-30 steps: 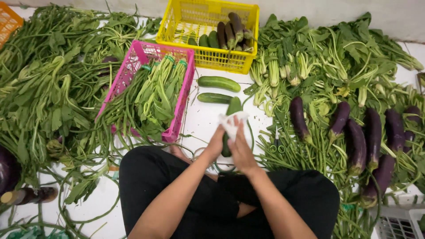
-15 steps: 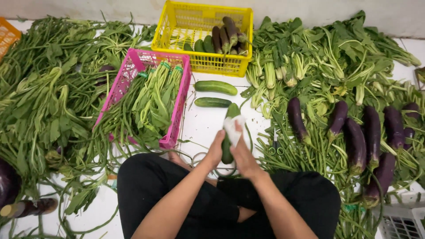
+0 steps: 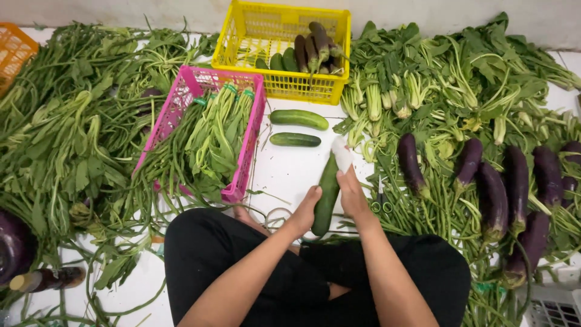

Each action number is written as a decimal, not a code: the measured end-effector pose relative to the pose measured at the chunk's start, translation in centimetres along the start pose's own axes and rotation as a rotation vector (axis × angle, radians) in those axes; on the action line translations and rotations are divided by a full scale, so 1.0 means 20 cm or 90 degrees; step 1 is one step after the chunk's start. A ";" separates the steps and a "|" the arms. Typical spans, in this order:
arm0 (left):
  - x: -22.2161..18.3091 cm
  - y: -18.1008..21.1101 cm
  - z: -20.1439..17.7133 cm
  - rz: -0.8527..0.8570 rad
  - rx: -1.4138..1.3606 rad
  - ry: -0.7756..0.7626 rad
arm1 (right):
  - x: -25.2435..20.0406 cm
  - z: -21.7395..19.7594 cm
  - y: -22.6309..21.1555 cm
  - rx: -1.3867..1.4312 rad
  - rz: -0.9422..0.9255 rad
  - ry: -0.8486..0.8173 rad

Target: Cleaning and sorting cucumbers by wiping them with a cloth while sitting on the floor surrounded by various vegetables.

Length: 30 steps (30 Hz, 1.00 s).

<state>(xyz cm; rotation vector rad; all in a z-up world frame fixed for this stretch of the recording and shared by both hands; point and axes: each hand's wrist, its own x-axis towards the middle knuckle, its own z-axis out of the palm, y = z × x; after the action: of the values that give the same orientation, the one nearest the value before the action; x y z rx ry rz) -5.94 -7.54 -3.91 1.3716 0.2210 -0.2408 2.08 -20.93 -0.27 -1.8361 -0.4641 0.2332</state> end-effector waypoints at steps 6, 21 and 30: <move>0.02 0.05 -0.05 0.013 -0.069 0.079 | -0.17 0.13 -0.08 -0.006 -0.107 -0.078; -0.02 0.08 0.01 0.012 -0.018 -0.003 | -0.02 0.02 -0.16 -0.018 -0.040 0.028; 0.06 0.00 -0.08 0.055 -0.084 0.055 | -0.30 0.13 -0.25 -0.024 -0.160 -0.103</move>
<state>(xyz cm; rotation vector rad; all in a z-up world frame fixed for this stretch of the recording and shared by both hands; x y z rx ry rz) -4.78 -6.05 -4.53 1.2592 0.2451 -0.0928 -5.30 -19.88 3.16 -1.7818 -0.8101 0.2025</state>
